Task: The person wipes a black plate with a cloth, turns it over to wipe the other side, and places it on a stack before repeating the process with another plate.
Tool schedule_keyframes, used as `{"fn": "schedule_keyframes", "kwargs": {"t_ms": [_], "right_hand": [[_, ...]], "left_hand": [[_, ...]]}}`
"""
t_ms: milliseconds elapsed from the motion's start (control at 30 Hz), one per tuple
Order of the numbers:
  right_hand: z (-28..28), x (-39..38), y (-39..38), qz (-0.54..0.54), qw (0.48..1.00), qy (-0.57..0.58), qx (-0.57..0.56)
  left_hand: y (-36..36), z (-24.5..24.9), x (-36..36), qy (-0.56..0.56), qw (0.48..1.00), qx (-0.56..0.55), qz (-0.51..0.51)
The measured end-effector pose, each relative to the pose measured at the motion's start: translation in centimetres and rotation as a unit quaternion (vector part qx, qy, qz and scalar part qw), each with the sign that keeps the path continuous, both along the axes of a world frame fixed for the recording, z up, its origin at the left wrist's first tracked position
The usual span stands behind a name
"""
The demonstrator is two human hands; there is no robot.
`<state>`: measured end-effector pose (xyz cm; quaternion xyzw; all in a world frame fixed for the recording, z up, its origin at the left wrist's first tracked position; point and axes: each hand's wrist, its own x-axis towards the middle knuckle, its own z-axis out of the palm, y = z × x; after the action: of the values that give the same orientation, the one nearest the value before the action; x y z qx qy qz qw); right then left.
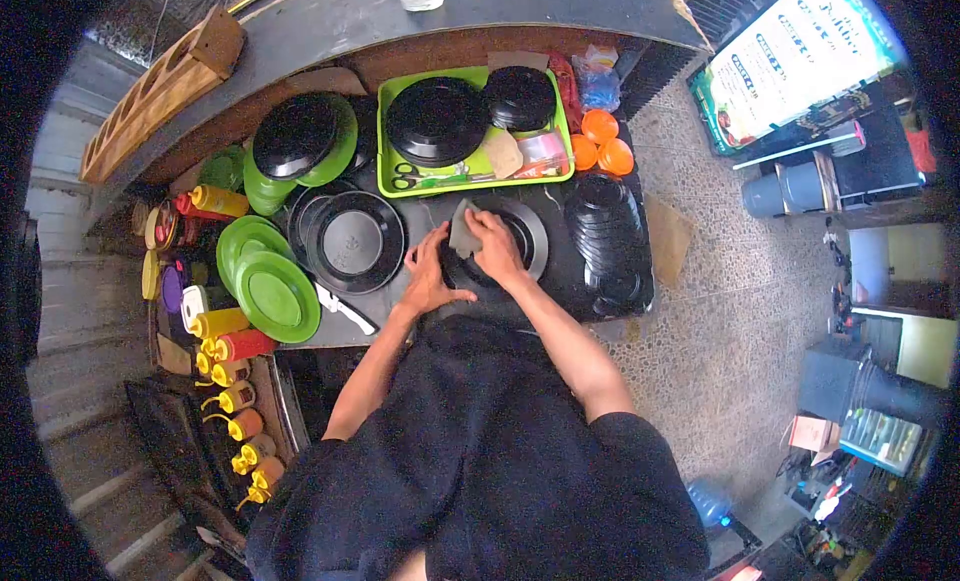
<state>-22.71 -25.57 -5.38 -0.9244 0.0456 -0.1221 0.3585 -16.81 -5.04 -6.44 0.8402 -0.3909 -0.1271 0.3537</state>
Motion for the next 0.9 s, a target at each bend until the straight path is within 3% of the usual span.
{"fn": "schedule_keyframes", "kwargs": {"t_ms": [67, 133, 200, 300, 400, 500, 633, 700, 767, 833, 867, 900], "right_hand": [[0.2, -0.1, 0.6, 0.004, 1.000, 0.002, 0.028], [0.4, -0.4, 0.3, 0.064, 0.989, 0.075, 0.109], [0.5, -1.5, -0.5, 0.092, 0.988, 0.066, 0.100], [1.4, -4.2, -0.8, 0.166, 0.958, 0.150, 0.180], [1.2, -6.7, -2.6, 0.213, 0.948, 0.153, 0.181], [3.4, -8.1, -5.5, 0.204, 0.940, 0.243, 0.122], [4.2, -9.4, -7.8, 0.175, 0.962, 0.194, 0.082], [4.1, -10.0, -7.7, -0.007, 0.951, 0.237, 0.197], [6.1, -10.8, -7.1, -0.149, 0.909, 0.205, 0.330], [3.7, -11.7, -6.9, -0.288, 0.855, 0.087, 0.422], [2.7, -11.8, -7.0, -0.353, 0.807, 0.065, 0.469], [1.0, -12.0, -7.3, -0.386, 0.774, 0.035, 0.501]], "left_hand": [[0.1, -0.4, -0.2, -0.008, 1.000, -0.003, 0.006], [0.2, -0.4, -0.3, -0.019, 1.000, -0.005, 0.012], [0.2, -0.4, -0.6, -0.070, 0.997, -0.026, 0.011], [0.2, -1.0, -0.6, -0.090, 0.996, 0.009, 0.006], [0.4, -0.4, -0.7, -0.096, 0.993, 0.068, 0.007], [0.3, 1.6, -1.0, -0.048, 0.997, 0.060, 0.018], [-0.2, 1.4, -0.9, -0.006, 0.997, 0.071, 0.015], [0.1, 1.2, -0.7, 0.027, 0.999, 0.028, 0.038], [-0.1, -1.9, -0.5, 0.034, 0.995, -0.034, 0.086], [0.0, -3.8, 0.2, 0.037, 0.986, -0.095, 0.133], [0.0, -4.0, 0.6, 0.239, 0.949, -0.089, 0.184], [0.0, -4.0, 1.1, 0.431, 0.870, -0.081, 0.224]]}}
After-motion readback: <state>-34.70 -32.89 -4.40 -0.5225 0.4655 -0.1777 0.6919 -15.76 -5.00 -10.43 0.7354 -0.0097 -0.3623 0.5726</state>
